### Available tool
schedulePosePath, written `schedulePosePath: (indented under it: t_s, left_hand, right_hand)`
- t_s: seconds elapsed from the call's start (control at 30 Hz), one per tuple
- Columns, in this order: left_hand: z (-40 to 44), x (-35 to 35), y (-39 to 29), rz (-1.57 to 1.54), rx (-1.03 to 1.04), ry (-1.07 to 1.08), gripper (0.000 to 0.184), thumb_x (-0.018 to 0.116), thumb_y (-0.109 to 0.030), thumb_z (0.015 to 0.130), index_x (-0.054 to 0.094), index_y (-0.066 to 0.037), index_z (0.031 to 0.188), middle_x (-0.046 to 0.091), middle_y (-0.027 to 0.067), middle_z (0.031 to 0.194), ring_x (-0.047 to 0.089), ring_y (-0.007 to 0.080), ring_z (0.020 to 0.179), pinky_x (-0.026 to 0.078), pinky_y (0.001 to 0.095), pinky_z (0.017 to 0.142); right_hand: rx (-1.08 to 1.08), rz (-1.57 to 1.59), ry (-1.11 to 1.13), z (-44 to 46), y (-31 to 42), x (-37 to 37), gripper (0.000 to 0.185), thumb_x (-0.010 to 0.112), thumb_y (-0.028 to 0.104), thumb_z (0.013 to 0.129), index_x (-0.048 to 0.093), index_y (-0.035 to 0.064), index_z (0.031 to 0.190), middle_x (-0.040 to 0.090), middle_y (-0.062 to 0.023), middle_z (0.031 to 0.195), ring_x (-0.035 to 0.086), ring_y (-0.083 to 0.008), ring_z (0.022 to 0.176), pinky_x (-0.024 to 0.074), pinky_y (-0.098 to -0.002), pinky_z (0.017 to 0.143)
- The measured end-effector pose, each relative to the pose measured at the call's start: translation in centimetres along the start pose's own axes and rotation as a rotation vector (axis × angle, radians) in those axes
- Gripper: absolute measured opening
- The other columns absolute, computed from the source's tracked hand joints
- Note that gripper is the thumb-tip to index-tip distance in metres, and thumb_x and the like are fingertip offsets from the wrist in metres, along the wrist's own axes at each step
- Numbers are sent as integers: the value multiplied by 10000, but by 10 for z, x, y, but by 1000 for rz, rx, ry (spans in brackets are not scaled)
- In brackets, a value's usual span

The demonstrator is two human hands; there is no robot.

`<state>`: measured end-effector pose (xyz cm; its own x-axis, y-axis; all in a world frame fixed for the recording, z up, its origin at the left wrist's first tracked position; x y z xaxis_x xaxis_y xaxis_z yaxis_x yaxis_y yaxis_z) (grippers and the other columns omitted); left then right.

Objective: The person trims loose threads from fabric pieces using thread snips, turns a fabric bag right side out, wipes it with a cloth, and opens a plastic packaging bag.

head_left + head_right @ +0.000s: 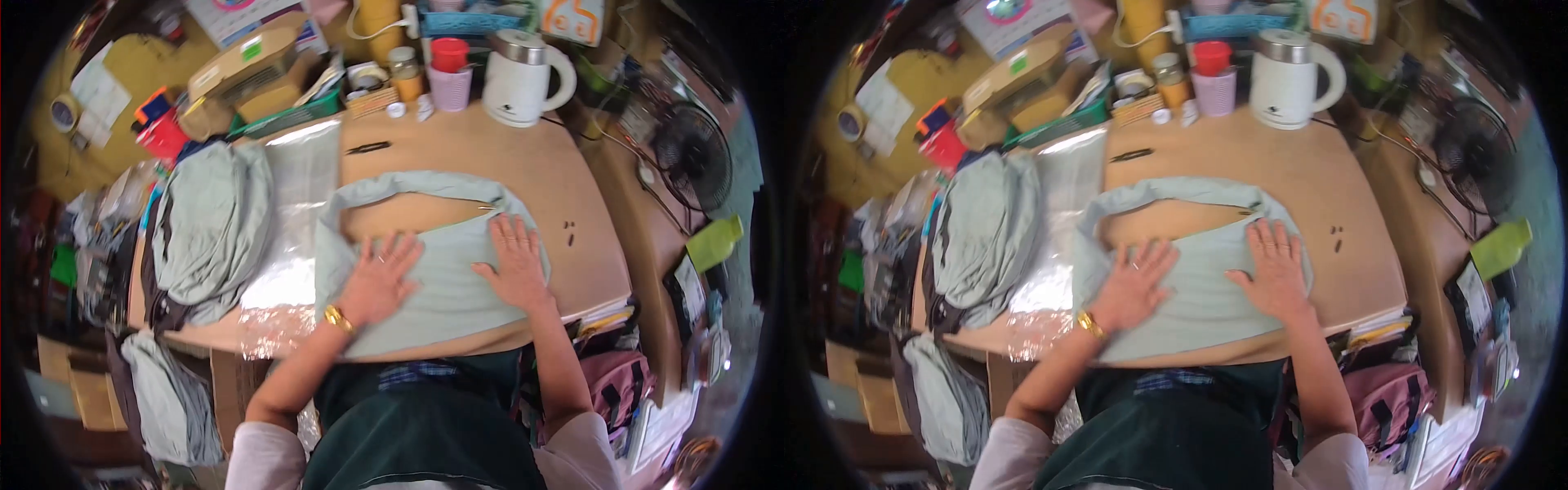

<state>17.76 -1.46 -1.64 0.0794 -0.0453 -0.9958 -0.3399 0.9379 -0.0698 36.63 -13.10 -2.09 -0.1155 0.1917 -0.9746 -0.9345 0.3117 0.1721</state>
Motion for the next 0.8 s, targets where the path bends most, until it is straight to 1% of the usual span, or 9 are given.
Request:
schedulePosePath:
  t_s: [0.13,0.23,0.33,0.4,0.47,0.53,0.6,0.7,0.8]
  left_hand:
    - [-39,-50,35,160,-311,-224,701,556,-420,920,321,-110,1503,215,177,1587,214,386,1456,113,627,1147]
    - [-68,-31,-3,-37,-196,-78,692,564,-423,916,348,-111,1494,220,183,1584,228,394,1449,125,630,1143]
    - [-81,-11,0,-110,-205,-24,703,553,-475,913,360,-126,1492,255,186,1571,222,386,1454,121,645,1136]
    - [-80,-11,-5,-36,-320,-29,715,531,-519,915,359,-138,1495,271,176,1568,224,383,1454,104,668,1124]
    - [-64,-13,-22,-64,-313,-52,716,512,-549,917,360,-160,1498,266,171,1572,217,392,1455,89,695,1108]
    - [-50,-3,-24,-152,-303,-94,707,500,-571,917,373,-182,1494,272,166,1571,207,402,1455,73,720,1091]
    - [-42,-4,-14,-163,-287,-130,686,492,-577,922,391,-199,1484,285,160,1565,211,412,1450,80,729,1083]
    - [-43,-8,-6,-201,-297,-133,676,506,-571,917,412,-194,1471,300,155,1558,228,417,1441,100,733,1076]
    - [-41,-9,-4,-223,-296,-126,668,526,-560,910,427,-194,1460,309,157,1553,241,422,1433,118,735,1069]
  right_hand:
    - [-6,-28,13,2,1,2,895,527,621,884,265,40,1513,257,-162,1573,201,-385,1455,126,-559,1174]
    - [11,-59,103,1,-1,4,925,527,616,888,196,39,1532,200,-153,1595,161,-389,1467,123,-567,1171]
    - [-66,-116,31,19,-3,-21,782,568,544,894,375,50,1469,359,-170,1526,319,-352,1415,255,-504,1147]
    - [-60,124,477,48,-2,-39,549,658,402,875,597,17,1262,577,-195,1322,529,-323,1254,382,-435,1074]
    - [61,492,199,103,21,-79,350,664,283,870,684,6,1083,670,-187,1159,616,-320,1122,443,-406,1002]
    - [-19,482,83,163,46,-85,347,650,221,870,656,0,1138,617,-222,1244,563,-357,1195,425,-406,1020]
    - [-295,328,-182,238,42,-44,327,600,190,890,632,16,1166,525,-221,1347,566,-367,1156,472,-411,963]
    - [-284,163,-196,330,29,19,348,584,144,885,600,-3,1201,454,-241,1395,546,-375,1188,469,-400,981]
    - [-125,200,-261,374,10,40,325,610,97,831,658,2,1138,589,-247,1264,550,-382,1201,433,-423,1024]
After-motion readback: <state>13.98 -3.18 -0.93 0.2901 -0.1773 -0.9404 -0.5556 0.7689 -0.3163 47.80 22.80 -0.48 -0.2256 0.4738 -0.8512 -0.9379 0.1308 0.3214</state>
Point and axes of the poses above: each hand's wrist, its own z-axis towards the middle knuckle, its own x-axis out of the palm, y = z × x, the point moved 8 cm from there along z, towards the middle knuckle
